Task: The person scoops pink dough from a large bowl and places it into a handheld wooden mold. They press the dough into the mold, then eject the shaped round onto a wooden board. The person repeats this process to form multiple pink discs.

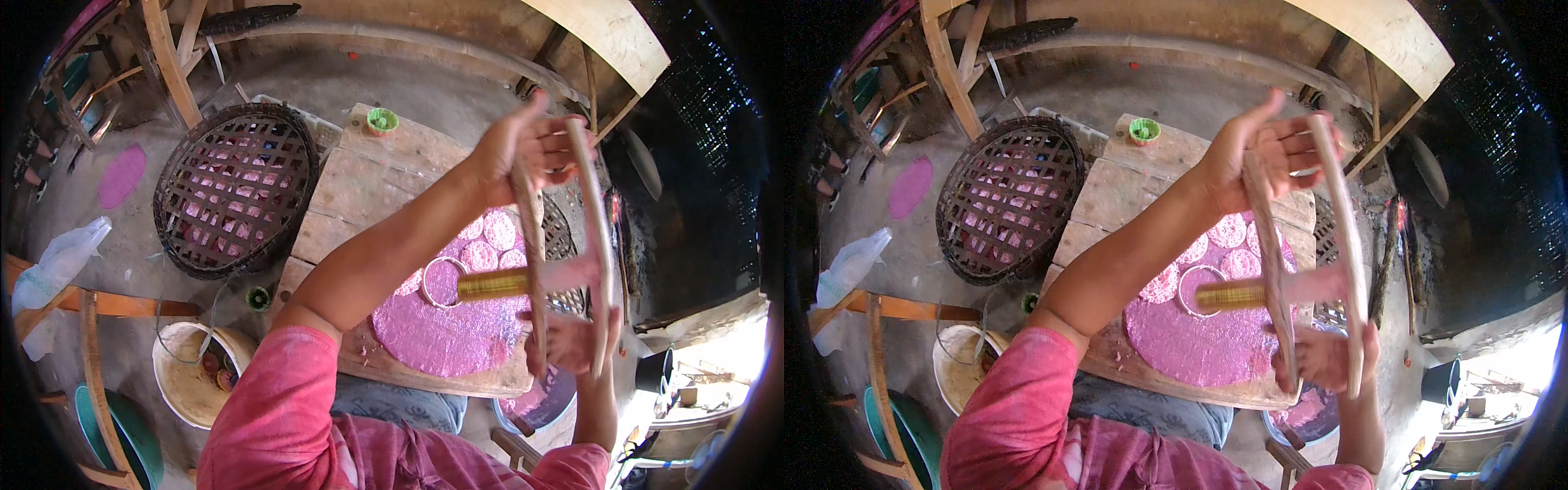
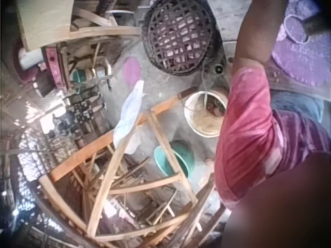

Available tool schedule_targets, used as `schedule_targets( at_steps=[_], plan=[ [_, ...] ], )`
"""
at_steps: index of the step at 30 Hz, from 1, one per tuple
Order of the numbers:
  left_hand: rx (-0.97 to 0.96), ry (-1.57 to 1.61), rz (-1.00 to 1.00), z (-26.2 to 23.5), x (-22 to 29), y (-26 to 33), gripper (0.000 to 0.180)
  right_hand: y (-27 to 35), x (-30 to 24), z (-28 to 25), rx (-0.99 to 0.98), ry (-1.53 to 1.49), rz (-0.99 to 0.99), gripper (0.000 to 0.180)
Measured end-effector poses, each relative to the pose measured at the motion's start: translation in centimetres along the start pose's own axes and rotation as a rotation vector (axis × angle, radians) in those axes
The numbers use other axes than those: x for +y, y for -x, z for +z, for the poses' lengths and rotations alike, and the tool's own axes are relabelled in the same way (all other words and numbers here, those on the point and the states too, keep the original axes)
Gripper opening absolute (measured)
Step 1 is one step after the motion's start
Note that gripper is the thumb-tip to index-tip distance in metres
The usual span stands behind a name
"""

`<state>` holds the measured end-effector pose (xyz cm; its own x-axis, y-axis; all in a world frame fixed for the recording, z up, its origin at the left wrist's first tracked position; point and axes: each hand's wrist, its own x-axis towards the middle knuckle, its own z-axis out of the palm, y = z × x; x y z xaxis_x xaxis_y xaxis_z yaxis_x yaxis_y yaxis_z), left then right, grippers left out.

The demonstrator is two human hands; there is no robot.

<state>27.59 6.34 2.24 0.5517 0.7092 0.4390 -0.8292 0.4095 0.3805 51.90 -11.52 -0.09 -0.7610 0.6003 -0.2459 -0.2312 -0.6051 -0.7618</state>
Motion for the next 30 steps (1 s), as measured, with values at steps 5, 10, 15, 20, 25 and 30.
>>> schedule_targets(
  at_steps=[5, 10, 15, 20, 25, 30],
  plan=[
    [-0.003, 0.336, 0.11, -10.1, -0.7, 2.0, 0.061, -3.7, -1.8, -2.5, 0.306, 0.202, 0.189, 0.104],
    [0.113, 0.363, 0.227, -14.3, -1.1, 5.4, 0.055, -6.4, -1.3, -2.6, 0.333, 0.187, 0.324, 0.086],
    [0.079, 0.27, 0.284, -15.0, -0.8, 4.6, 0.06, -7.0, -1.4, -2.0, 0.406, 0.424, 0.274, 0.086],
    [0.14, 0.28, 0.309, -14.9, -2.0, 3.1, 0.053, -6.2, -2.0, -1.7, 0.508, 0.521, 0.273, 0.067],
    [0.131, 0.272, 0.308, -14.3, -4.0, 3.2, 0.043, -4.4, -2.0, -1.8, 0.521, 0.575, 0.231, 0.061],
    [0.225, 0.262, 0.283, -13.7, -5.3, 4.3, 0.046, -2.9, -2.0, -2.4, 0.428, 0.579, 0.35, 0.086]
  ],
)
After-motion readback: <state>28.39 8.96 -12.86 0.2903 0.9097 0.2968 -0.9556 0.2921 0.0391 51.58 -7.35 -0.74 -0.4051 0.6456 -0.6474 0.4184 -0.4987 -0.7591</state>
